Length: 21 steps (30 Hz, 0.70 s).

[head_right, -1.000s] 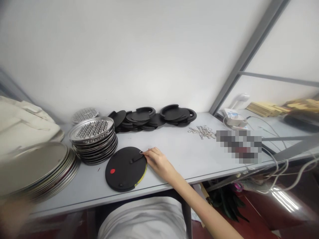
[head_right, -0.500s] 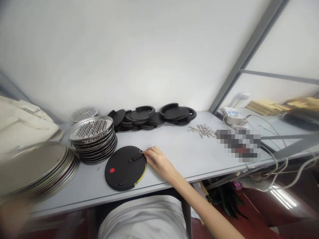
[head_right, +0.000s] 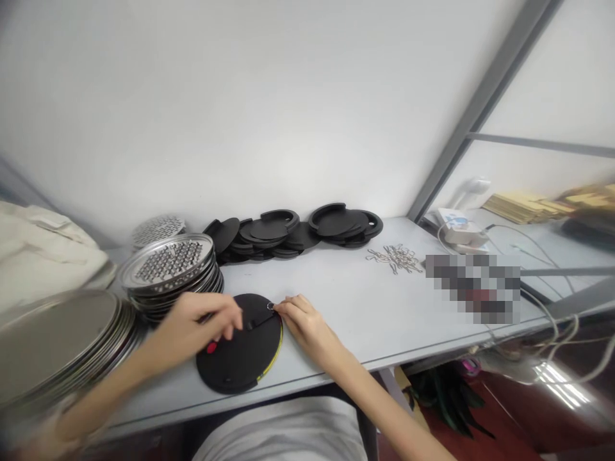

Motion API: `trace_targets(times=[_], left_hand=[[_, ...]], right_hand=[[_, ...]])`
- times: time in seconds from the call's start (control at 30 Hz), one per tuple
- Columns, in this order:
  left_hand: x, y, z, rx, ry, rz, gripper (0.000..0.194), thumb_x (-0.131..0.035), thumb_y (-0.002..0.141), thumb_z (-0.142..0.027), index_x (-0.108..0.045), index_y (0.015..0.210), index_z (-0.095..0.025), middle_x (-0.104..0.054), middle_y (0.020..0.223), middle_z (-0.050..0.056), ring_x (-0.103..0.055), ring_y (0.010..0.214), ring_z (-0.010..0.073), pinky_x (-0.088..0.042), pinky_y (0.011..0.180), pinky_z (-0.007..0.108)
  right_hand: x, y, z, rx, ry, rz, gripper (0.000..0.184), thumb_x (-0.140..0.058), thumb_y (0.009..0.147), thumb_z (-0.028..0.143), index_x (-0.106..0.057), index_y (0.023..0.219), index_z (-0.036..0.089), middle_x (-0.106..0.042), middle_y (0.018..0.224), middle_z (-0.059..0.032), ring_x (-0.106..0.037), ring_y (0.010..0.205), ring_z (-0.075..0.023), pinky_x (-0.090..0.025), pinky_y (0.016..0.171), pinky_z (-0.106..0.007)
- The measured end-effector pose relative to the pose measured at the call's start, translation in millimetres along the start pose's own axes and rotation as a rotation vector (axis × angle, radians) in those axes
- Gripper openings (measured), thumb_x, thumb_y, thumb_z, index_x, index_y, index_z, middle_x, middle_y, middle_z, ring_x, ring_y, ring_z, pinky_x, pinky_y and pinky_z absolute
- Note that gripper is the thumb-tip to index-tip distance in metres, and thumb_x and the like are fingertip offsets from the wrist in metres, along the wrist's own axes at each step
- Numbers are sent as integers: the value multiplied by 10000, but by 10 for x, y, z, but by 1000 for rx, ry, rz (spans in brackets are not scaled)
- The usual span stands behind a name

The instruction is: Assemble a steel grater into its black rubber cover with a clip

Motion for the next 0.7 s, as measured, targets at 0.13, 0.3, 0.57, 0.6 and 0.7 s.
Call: trace_targets(times=[0.13,0.3,0.57,0.6,0.7], left_hand=[[-435,142,58,-99,292,162,235,-539,847,-345,-493,700,-167,-511,615,-40,-478,550,98,-306,520,235],[-614,228,165,-79,435,204,173,-525,841,-347,-494,791,-184,-571,684,-7,-547,612,159,-299,544,270],[-680,280,265,-1,391,174,99,-507,846,-256,-483,762,-210,-580,683,-12,-563,630,170,-300,536,294],[-699,289,269,-4,385,177,92,-505,844,-247,-484,762,-211,-580,684,-11,-565,631,171,-300,533,297],[-733,323,266,-12,368,183,74,-497,843,-232,-493,771,-215,-585,697,-7,-571,643,175,-308,535,300]], right_hand=[[-11,12,-30,-53,38,18,248,-397,964,200,-557,1141,266,-610,1012,-64,-556,1002,-213,-499,874,-382],[-27,9,-120,-125,90,6,300,-425,953,202,-522,1217,308,-618,1033,-59,-571,1014,-216,-512,869,-376],[-16,82,-220,-151,191,-11,319,-460,923,188,-592,1169,342,-653,1014,-57,-604,1044,-220,-501,938,-353],[-6,98,-229,-160,223,-17,308,-460,923,197,-602,1156,338,-653,1003,-61,-607,1033,-220,-508,923,-345],[12,136,-292,-262,339,-25,256,-465,926,239,-643,1097,307,-651,960,-71,-617,981,-221,-531,848,-330]])
Point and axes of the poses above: each hand's wrist, its own y-axis towards the middle knuckle, its own x-axis out of the back of the hand, z = x × y, the point moved 7 cm from there along y, towards the middle knuckle
